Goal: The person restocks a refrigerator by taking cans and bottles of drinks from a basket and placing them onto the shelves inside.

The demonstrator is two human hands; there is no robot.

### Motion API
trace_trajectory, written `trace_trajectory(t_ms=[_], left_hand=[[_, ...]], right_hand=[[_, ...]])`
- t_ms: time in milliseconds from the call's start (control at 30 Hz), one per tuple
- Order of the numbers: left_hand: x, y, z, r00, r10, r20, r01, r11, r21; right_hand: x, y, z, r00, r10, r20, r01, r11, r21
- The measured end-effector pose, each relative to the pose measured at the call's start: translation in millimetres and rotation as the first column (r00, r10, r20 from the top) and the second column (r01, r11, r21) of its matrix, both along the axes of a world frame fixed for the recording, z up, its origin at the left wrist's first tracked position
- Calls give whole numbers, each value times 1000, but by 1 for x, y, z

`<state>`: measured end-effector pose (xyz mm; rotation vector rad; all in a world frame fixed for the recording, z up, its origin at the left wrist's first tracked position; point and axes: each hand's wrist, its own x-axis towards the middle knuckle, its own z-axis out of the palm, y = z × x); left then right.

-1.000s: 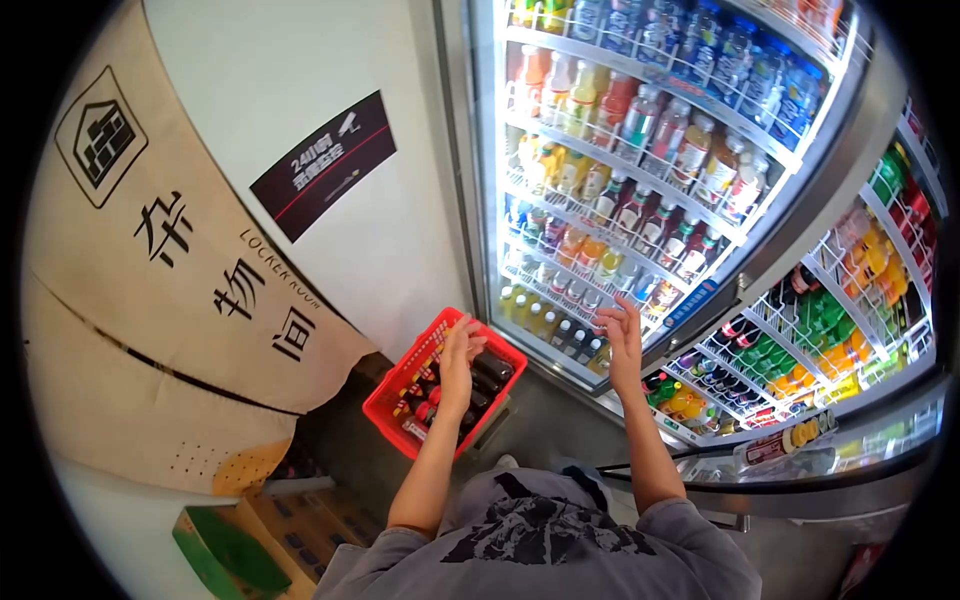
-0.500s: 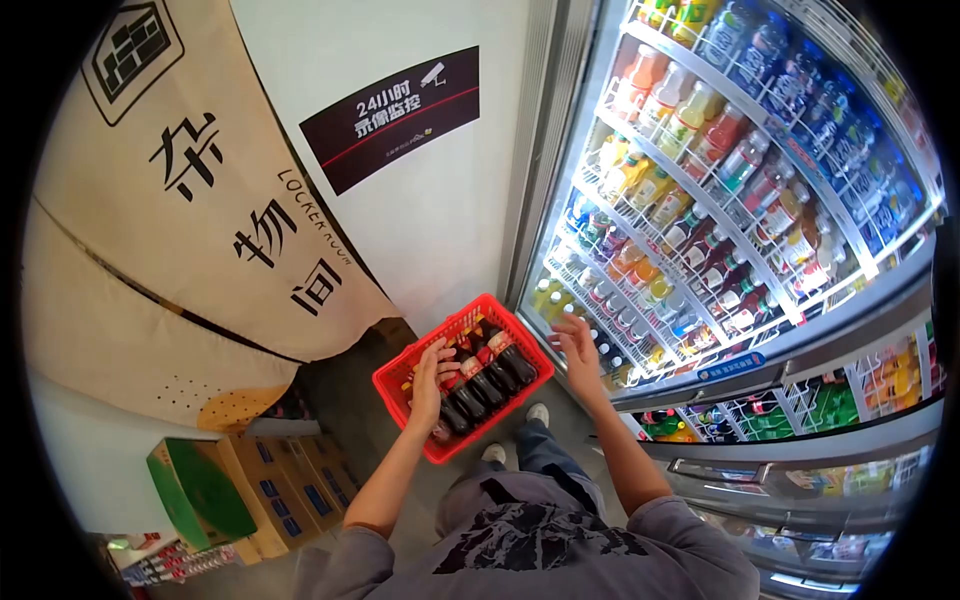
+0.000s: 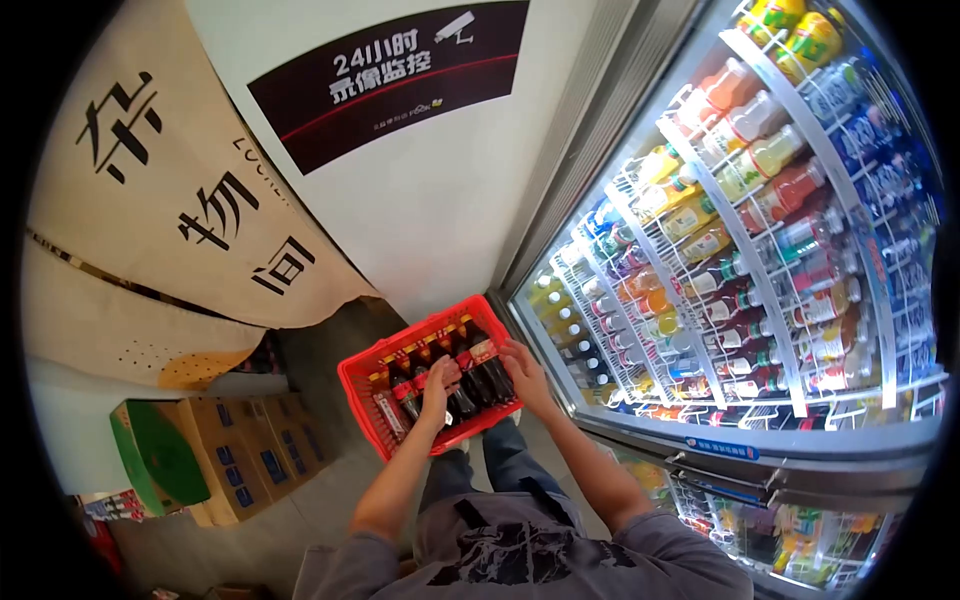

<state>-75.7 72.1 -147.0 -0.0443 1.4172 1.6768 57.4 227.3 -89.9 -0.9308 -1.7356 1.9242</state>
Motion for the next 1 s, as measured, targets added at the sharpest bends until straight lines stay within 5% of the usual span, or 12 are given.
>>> trace_trajectory(t_ms=[267,333,433,567,833,1000], left_hand=[[23,9,-83,948,88,306,-44,988,-148],[30,14,-98,943,60,328,6,981,-195],[42,20,-112,943,-52,330,103,985,-140],[56,46,-95,937,59,343,-2,986,-164],[65,38,-121,864,77,497,-79,997,-16],[55,30,-87,932,63,357,-39,996,-76]], right_hand=[[-10,0,-103,952,160,263,-197,973,122],[-13,-8,-102,875,110,472,-290,899,327],[-18,-27,-111,876,24,481,-230,899,374],[-24,-32,-117,834,-78,546,-188,891,413],[-30,-26,-108,750,-13,662,-289,892,346],[-29,-23,-104,768,-13,641,-285,888,360]])
